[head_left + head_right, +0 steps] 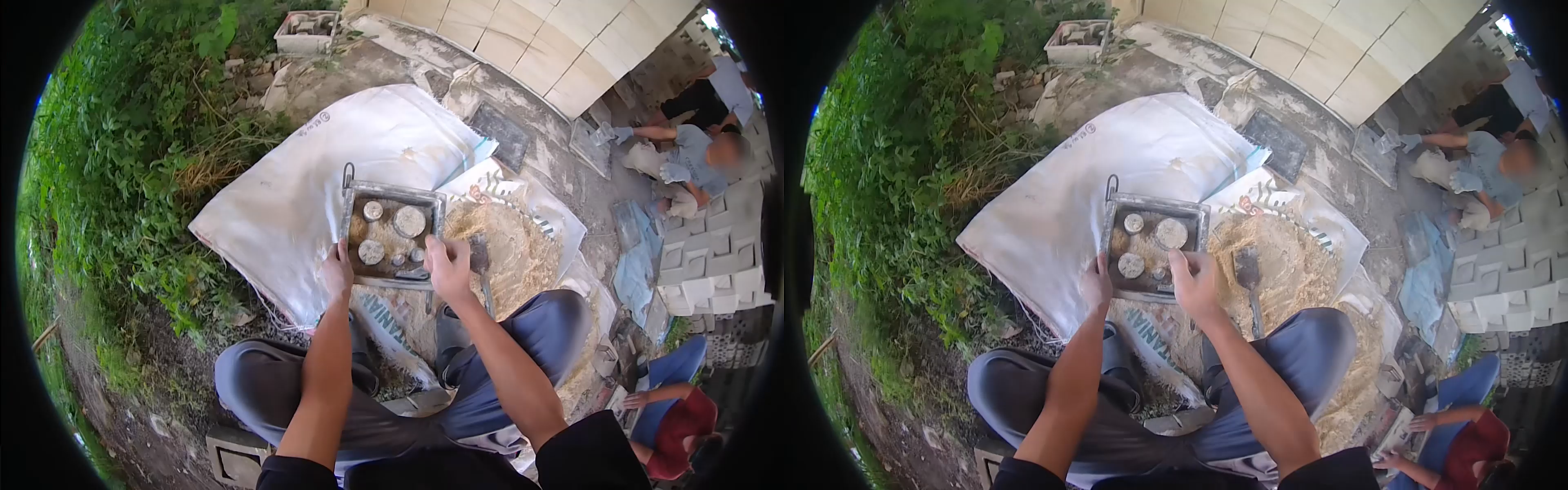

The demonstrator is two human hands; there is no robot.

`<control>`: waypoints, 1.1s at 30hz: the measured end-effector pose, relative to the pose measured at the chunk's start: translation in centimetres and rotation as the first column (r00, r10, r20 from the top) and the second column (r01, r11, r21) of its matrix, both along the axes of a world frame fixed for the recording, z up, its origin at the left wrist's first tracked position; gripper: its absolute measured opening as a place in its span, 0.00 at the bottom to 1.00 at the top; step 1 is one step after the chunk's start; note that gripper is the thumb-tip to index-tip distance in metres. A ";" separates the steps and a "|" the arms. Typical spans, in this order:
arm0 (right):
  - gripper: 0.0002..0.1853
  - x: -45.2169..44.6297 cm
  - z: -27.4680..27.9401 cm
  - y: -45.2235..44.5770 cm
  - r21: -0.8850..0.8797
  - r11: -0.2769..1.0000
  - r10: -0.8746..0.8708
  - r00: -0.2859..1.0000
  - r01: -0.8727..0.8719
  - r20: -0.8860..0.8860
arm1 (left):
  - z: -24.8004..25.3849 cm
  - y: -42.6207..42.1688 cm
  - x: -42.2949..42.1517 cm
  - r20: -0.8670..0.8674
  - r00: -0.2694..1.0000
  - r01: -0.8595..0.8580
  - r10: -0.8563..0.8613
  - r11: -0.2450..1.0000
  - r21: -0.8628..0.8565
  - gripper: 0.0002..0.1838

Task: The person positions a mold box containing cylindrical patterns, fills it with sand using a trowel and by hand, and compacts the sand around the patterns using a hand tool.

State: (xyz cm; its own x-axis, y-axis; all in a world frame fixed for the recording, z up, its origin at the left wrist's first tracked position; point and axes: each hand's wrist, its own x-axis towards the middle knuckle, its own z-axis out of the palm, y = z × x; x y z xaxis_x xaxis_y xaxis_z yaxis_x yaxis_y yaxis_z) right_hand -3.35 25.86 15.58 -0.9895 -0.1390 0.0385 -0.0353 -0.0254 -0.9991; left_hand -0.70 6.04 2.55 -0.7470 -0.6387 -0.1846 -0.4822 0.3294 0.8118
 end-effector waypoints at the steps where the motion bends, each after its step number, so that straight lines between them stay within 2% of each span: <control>1: 0.24 -0.2 1.6 0.1 -0.001 1.000 -0.006 1.000 0.006 -0.016 | -0.6 0.0 -0.4 -0.016 1.000 0.006 -0.006 1.000 -0.001 0.25; 3: 0.23 0.3 4.1 0.0 -0.014 0.997 -0.077 0.997 0.077 -0.006 | -1.7 -0.4 -0.5 -0.030 0.999 -0.015 0.013 0.998 -0.065 0.27; 4: 0.23 1.0 3.4 0.5 -0.143 0.986 -0.088 0.996 0.085 -0.015 | -1.8 -0.2 -0.4 0.005 1.000 -0.020 0.021 0.995 -0.097 0.28; 7: 0.23 0.5 1.7 0.3 -0.068 0.995 -0.072 0.995 0.076 0.067 | -2.1 -0.3 -0.1 -0.020 1.000 -0.003 0.002 0.997 -0.078 0.28; 9: 0.23 0.3 3.0 0.3 -0.051 0.996 -0.076 0.994 0.080 0.074 | -2.1 -0.1 -0.2 -0.019 1.000 0.009 -0.011 0.996 -0.085 0.28; 11: 0.24 1.3 3.9 0.0 -0.201 0.978 -0.043 0.998 0.050 0.036 | -2.1 -0.6 -0.7 -0.007 1.000 -0.008 0.007 0.995 -0.095 0.28; 12: 0.23 1.3 1.8 0.1 -0.153 0.988 -0.014 1.000 0.016 0.015 | -1.9 -0.6 -0.6 -0.008 1.000 -0.004 0.003 0.994 -0.108 0.28; 14: 0.23 0.9 1.0 -1.0 -0.092 0.996 0.013 0.999 -0.009 0.037 | -0.4 0.0 -0.1 -0.010 1.000 0.006 -0.006 0.997 -0.080 0.27; 15: 0.23 0.2 1.0 -1.6 -0.034 0.998 0.045 0.998 -0.044 0.033 | -0.5 0.3 -0.3 -0.017 1.000 0.007 -0.008 0.997 -0.079 0.27; 16: 0.23 0.7 2.9 -1.9 -0.053 0.998 0.049 0.995 -0.044 0.091 | -0.7 0.3 0.0 -0.009 1.000 0.002 -0.002 0.996 -0.085 0.27; 17: 0.23 0.8 3.1 -2.0 -0.059 0.997 0.052 0.995 -0.047 0.081 | -0.9 -0.1 -0.4 -0.011 1.000 -0.013 0.012 0.996 -0.094 0.27; 19: 0.22 2.2 2.5 -1.9 -0.148 0.989 0.011 0.998 -0.021 -0.069 | -0.9 -0.3 -0.3 0.003 1.000 -0.022 0.022 0.993 -0.120 0.28; 20: 0.22 1.9 0.5 -2.1 -0.030 0.996 0.076 0.993 -0.079 -0.088 | -0.9 -0.4 0.0 -0.001 1.000 0.003 -0.003 0.998 -0.058 0.28; 21: 0.22 1.6 1.0 -2.6 -0.027 0.996 0.082 0.993 -0.085 -0.081 | -0.7 -0.5 -0.1 -0.027 0.999 0.030 -0.030 1.000 0.003 0.28; 23: 0.22 0.7 2.5 -3.4 -0.114 0.992 0.064 0.992 -0.051 0.111 | -2.6 -0.7 0.0 -0.080 0.996 0.031 -0.029 0.999 0.032 0.28; 25: 0.23 1.1 2.3 -4.0 -0.118 0.993 0.035 0.995 -0.024 0.091 | -2.6 -1.1 -0.7 -0.071 0.997 0.030 -0.028 0.999 0.028 0.28; 27: 0.22 2.5 1.7 -5.1 0.012 0.999 0.048 0.986 -0.047 -0.157 | -2.4 -1.5 0.3 -0.044 0.998 0.054 -0.050 0.993 0.104 0.29; 28: 0.23 1.9 1.9 -5.4 -0.007 0.992 0.127 0.989 -0.127 -0.071 | -1.8 -1.4 0.2 -0.056 0.998 0.041 -0.031 0.979 0.199 0.30; 30: 0.22 2.1 3.9 -6.2 -0.040 0.994 0.101 0.994 -0.102 -0.042 | -1.6 -1.6 -0.4 -0.086 0.996 0.062 -0.026 0.894 0.444 0.34; 31: 0.22 1.8 4.6 -6.9 -0.080 0.994 0.076 0.997 -0.077 -0.015 | -1.9 -1.8 -1.1 -0.104 0.994 0.071 -0.027 0.895 0.441 0.34; 32: 0.22 2.4 4.2 -7.1 -0.179 0.980 0.079 0.994 -0.092 -0.078 | -2.3 -2.0 -1.2 -0.055 0.998 0.039 -0.017 0.903 0.428 0.34; 33: 0.22 2.4 3.5 -7.7 -0.176 0.980 0.086 0.994 -0.097 -0.071 | -2.3 -1.9 -0.5 0.009 1.000 0.000 -0.004 0.909 0.417 0.34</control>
